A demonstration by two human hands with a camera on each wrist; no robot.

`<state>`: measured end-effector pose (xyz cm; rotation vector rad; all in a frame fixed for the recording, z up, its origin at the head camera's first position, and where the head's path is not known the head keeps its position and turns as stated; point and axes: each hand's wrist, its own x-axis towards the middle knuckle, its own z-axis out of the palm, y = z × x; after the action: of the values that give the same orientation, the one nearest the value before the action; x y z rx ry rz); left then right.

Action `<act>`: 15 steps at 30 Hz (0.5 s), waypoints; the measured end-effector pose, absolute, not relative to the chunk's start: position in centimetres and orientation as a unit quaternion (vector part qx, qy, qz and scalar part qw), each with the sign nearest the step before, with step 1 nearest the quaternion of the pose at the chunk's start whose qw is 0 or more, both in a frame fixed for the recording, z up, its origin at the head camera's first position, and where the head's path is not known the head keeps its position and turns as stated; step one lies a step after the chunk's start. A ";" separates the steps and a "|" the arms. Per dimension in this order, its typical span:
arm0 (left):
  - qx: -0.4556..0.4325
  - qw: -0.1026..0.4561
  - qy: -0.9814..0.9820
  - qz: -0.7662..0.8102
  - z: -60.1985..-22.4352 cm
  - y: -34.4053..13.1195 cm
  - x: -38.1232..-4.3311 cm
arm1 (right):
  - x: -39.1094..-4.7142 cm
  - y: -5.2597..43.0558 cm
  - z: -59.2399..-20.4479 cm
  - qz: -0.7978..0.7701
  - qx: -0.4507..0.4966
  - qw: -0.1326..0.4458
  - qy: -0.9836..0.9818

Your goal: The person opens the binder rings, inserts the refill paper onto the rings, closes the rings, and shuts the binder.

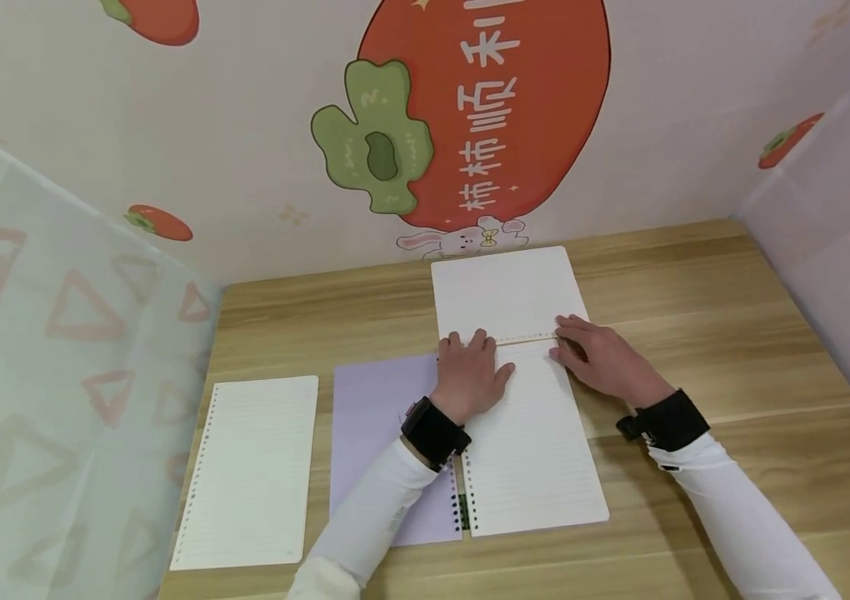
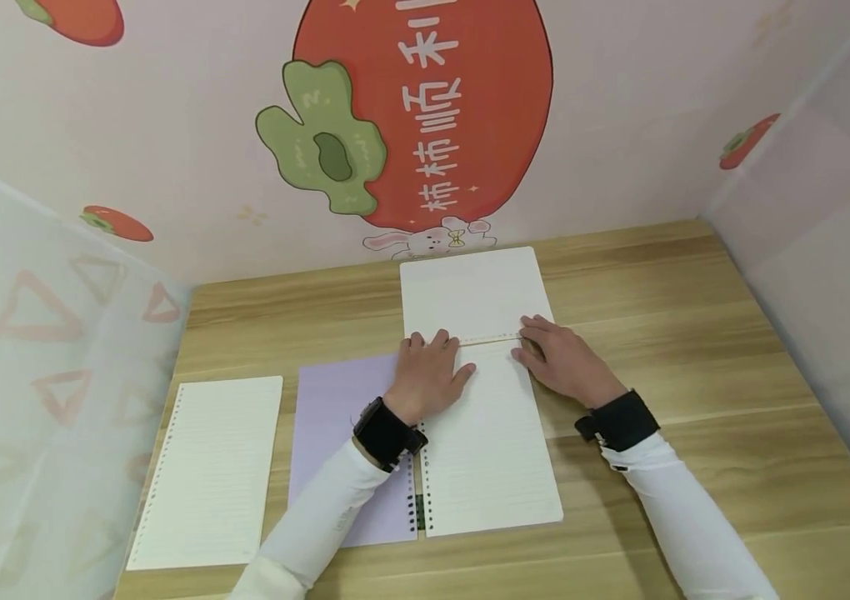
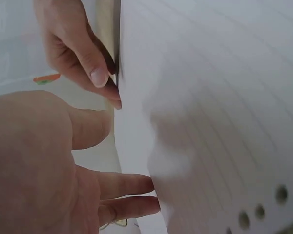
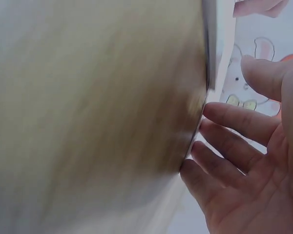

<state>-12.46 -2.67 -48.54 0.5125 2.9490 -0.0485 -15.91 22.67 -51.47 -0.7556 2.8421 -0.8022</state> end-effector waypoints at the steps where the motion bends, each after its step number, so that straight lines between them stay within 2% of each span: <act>1: 0.174 0.060 0.983 -0.018 -48.6 -2.3 -12.4 | -15.9 23.0 -51.5 -0.263 -0.243 0.046 0.933; 5: 0.180 0.029 0.983 -0.017 -48.8 -1.0 -12.2 | -15.8 24.1 -51.1 -0.266 -0.228 0.048 0.935; 15: 0.182 0.075 0.980 0.019 -49.1 1.6 -13.8 | -15.7 26.7 -51.3 -0.269 -0.218 0.019 0.938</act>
<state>-13.76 1.56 -49.10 0.5469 2.9399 0.0556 -15.67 26.72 -51.34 -0.6771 2.9121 -0.8356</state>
